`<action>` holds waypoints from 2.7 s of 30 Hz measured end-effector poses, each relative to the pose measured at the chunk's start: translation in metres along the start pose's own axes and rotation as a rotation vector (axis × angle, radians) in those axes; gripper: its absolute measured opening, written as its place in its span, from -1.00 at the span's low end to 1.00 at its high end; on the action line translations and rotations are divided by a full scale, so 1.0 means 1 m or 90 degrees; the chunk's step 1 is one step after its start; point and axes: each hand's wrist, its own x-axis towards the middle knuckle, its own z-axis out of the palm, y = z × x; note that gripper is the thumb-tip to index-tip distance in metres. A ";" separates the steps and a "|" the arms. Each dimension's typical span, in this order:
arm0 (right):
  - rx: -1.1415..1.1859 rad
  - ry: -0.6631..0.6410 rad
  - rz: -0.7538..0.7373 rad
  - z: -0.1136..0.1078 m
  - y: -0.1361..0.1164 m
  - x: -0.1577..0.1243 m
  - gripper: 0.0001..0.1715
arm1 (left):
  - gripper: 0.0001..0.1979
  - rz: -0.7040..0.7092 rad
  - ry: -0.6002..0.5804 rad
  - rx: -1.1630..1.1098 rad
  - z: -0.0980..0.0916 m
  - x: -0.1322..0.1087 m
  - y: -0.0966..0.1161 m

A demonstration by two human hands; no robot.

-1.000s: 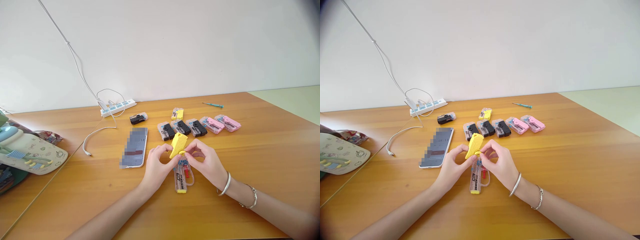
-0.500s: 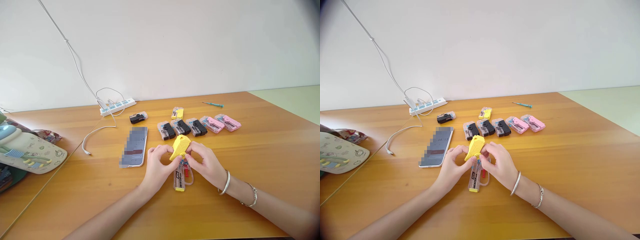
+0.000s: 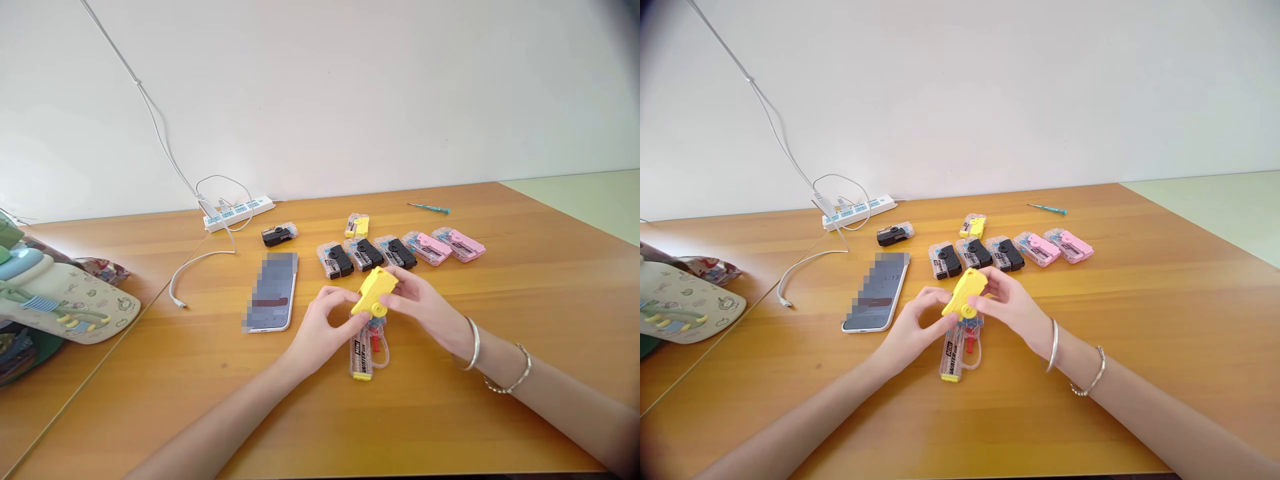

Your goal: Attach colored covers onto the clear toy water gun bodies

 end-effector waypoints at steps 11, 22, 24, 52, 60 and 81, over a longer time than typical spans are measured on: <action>0.241 0.084 0.110 -0.017 0.015 0.012 -0.74 | -0.56 0.120 -0.140 0.197 -0.004 0.002 -0.015; 0.258 0.086 0.178 -0.012 0.009 0.010 -0.71 | -0.61 -0.043 -0.011 -0.137 -0.007 0.008 -0.009; 0.248 0.067 0.176 -0.010 0.007 0.008 -0.69 | -0.59 -0.081 0.015 -0.208 -0.006 0.011 -0.013; 0.042 -0.201 0.079 0.014 0.010 -0.016 -0.62 | -0.74 -0.044 0.020 -0.155 -0.007 0.004 -0.007; 0.042 -0.262 0.107 0.008 0.004 -0.016 -0.62 | -0.75 -0.039 -0.072 -0.212 -0.009 0.000 -0.006; -0.070 -0.198 0.046 0.014 0.001 -0.013 -0.53 | -0.77 -0.058 0.006 -0.146 0.000 -0.003 -0.003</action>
